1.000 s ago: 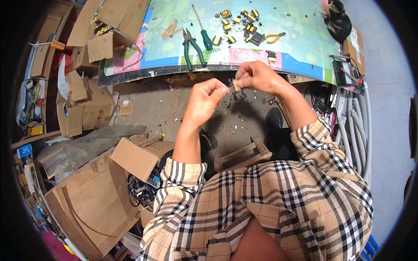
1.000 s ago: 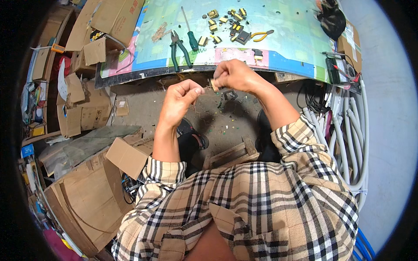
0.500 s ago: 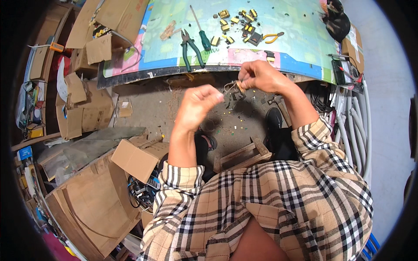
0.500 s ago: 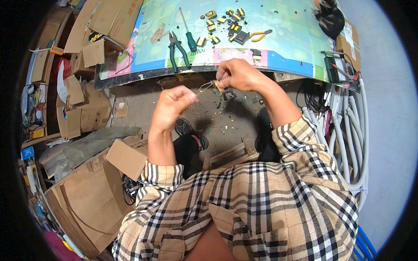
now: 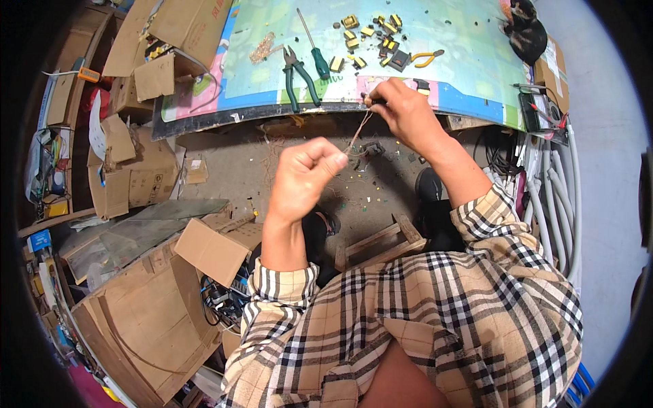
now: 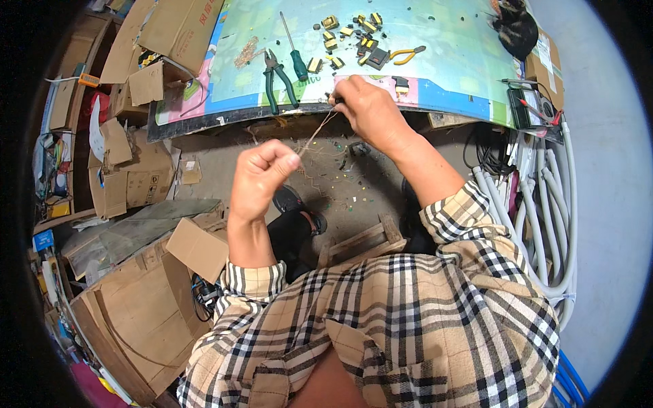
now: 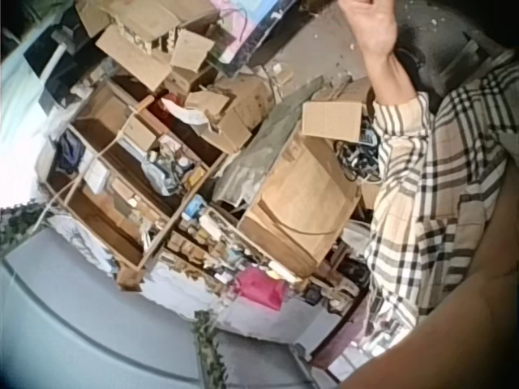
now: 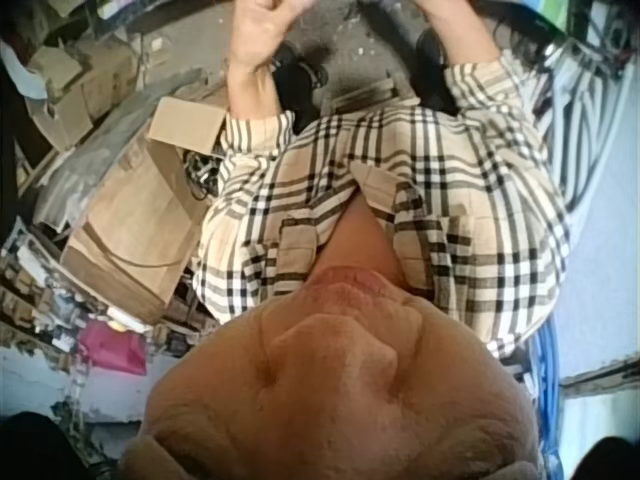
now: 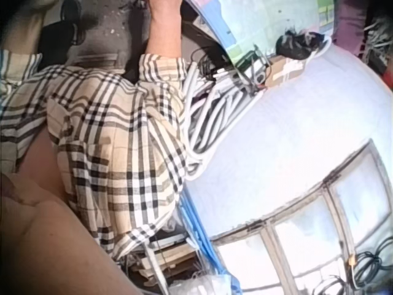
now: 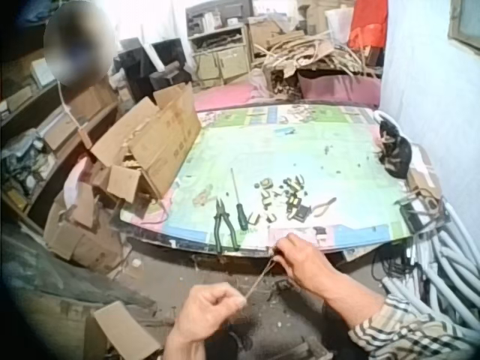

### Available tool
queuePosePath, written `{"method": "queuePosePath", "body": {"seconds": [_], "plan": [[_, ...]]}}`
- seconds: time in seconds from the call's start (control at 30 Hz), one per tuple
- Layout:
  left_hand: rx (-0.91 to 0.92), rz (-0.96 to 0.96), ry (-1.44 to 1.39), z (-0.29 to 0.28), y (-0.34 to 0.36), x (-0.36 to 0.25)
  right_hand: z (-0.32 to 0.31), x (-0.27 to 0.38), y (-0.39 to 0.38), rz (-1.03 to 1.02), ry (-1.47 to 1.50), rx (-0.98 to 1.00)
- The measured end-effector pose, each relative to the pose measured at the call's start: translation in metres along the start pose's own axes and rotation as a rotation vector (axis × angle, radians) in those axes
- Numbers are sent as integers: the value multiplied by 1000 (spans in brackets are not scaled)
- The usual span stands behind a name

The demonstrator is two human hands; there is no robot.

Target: The person works at a cluttered workbench, using pliers and a hammer to strip wires and break apart small yellow and black electronic components. They repeatedly twist wires, cut with pliers, and strike components with a hammer, placing broken pieces on the table.

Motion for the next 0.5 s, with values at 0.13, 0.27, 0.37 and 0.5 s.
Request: {"method": "queuePosePath", "body": {"seconds": [0.13, 0.27, 0.37, 0.5], "plan": [[102, -81, 137, 2, -9, 14, 3, -69, -5, 506, 617, -18], [-7, -124, 638, -20, -4, 31, 17, -93, -15, 755, 1245, -3], [-24, -167, 895, -24, -1, 46, 23, -82, -14, 742, 1325, 88], [-94, -77, 889, -18, 1, 39, 28, -57, -12, 675, 1244, 233]]}}
Point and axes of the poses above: each hand's wrist, its own y-axis towards the middle knuckle, its own z-axis out of the palm, x = y × z, the point moved 9 cm from there along y, towards the middle knuckle, and after that the axes turned 1 degree about y, right-handed, at the moved point
